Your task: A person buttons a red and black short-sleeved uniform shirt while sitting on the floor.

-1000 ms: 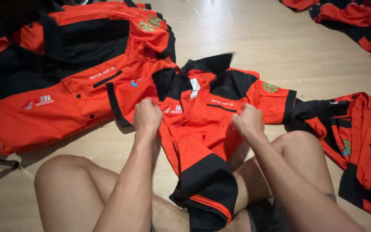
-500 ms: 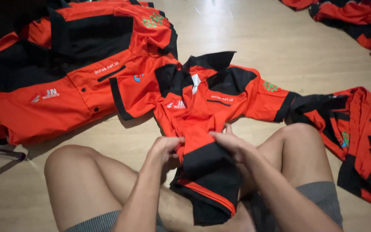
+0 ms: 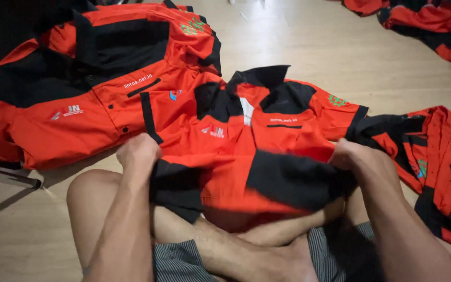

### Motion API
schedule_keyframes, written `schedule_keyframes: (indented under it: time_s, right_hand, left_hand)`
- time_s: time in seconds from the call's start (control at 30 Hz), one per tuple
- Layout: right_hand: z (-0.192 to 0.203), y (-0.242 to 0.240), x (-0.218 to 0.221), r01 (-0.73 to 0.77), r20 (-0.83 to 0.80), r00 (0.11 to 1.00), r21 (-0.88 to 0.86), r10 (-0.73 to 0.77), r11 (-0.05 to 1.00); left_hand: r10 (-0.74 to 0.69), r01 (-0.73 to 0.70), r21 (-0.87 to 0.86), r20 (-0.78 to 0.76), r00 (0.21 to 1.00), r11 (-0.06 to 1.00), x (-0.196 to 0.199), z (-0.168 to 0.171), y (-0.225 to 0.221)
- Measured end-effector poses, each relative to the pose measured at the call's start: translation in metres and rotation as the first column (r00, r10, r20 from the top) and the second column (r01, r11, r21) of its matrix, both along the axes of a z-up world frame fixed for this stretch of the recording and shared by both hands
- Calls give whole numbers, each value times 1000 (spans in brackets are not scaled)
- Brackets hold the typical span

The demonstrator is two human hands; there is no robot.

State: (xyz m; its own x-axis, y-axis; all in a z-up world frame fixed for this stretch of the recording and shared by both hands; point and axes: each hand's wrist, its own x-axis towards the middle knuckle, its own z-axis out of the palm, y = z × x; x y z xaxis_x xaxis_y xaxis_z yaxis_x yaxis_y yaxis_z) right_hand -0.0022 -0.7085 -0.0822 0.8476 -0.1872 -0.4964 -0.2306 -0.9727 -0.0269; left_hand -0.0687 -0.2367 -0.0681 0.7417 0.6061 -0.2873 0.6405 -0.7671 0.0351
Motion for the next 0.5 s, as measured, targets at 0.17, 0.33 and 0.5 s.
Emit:
schedule_keyframes:
  time_s: [0.17, 0.33, 0.5]
  right_hand:
    - [30, 12, -4, -8, -11, 1000, -191, 7, 981]
    - [87, 15, -49, -5, -176, 984, -19, 2, 1000]
    - [109, -8, -60, 192, -286, 958, 662, 7, 725]
  left_hand:
    - [126, -97, -332, 66, 990, 938, -38, 67, -64]
    - [428, -171, -913, 4, 904, 371, -53, -1, -44]
    - [43, 47, -950, 63, 997, 308, -95, 52, -64]
